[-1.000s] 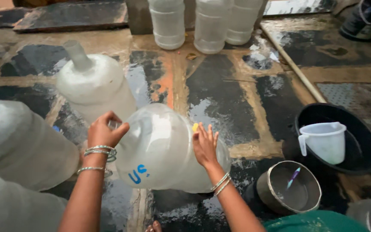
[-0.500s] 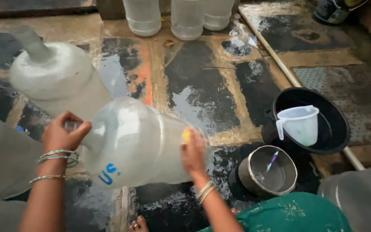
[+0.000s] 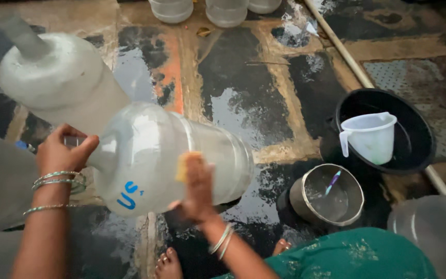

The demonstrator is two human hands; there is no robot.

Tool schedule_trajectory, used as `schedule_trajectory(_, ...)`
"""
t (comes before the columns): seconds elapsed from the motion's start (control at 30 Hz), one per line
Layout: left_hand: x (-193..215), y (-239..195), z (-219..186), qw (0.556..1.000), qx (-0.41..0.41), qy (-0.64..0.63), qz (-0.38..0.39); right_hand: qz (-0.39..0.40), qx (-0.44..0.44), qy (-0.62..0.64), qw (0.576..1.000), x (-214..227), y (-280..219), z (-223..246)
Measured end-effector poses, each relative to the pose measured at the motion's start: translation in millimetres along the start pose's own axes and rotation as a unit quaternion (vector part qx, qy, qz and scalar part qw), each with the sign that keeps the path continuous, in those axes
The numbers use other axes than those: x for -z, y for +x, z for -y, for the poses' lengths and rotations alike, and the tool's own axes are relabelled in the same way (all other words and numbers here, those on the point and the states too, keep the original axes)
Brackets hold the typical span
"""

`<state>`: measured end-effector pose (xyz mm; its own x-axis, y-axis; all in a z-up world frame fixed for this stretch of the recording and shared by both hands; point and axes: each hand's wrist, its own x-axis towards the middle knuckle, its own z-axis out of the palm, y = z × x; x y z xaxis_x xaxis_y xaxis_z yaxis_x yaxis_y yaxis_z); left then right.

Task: The person cleans a large plastic water dispenser bottle by first scrubbing the neck with a toothbrush, then wiping the exterior with a yellow sponge. The person rotates the bottle to clean different sides and places it upright after cleaning.

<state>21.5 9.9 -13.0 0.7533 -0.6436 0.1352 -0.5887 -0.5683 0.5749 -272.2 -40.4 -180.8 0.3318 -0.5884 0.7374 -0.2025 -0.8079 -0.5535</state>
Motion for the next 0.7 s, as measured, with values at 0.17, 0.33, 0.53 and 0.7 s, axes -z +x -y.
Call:
schedule_trajectory(0.17,1.6,-1.7,11.9,0.997,-0.027,-0.073,0.009,0.001,-0.326,-0.183,0.927,34.0,-51.0,-165.3)
schedule_trajectory(0.33,-4.7,9.7,18.8,0.996,-0.065,0.014,-0.055,-0.076,-0.637,0.496,0.585,30.6,-119.7,-258.8)
schedule_trajectory(0.53,-14.6,25.0,23.7,0.99,-0.015,0.134,-0.037,-0.084,-0.614,0.441,0.649,54.5,-100.8,-270.1)
schedule_trajectory(0.7,-17.8,23.1,32.8,0.988,0.038,0.15,-0.006,0.048,-0.412,-0.033,0.909,44.7,-16.7,-181.2)
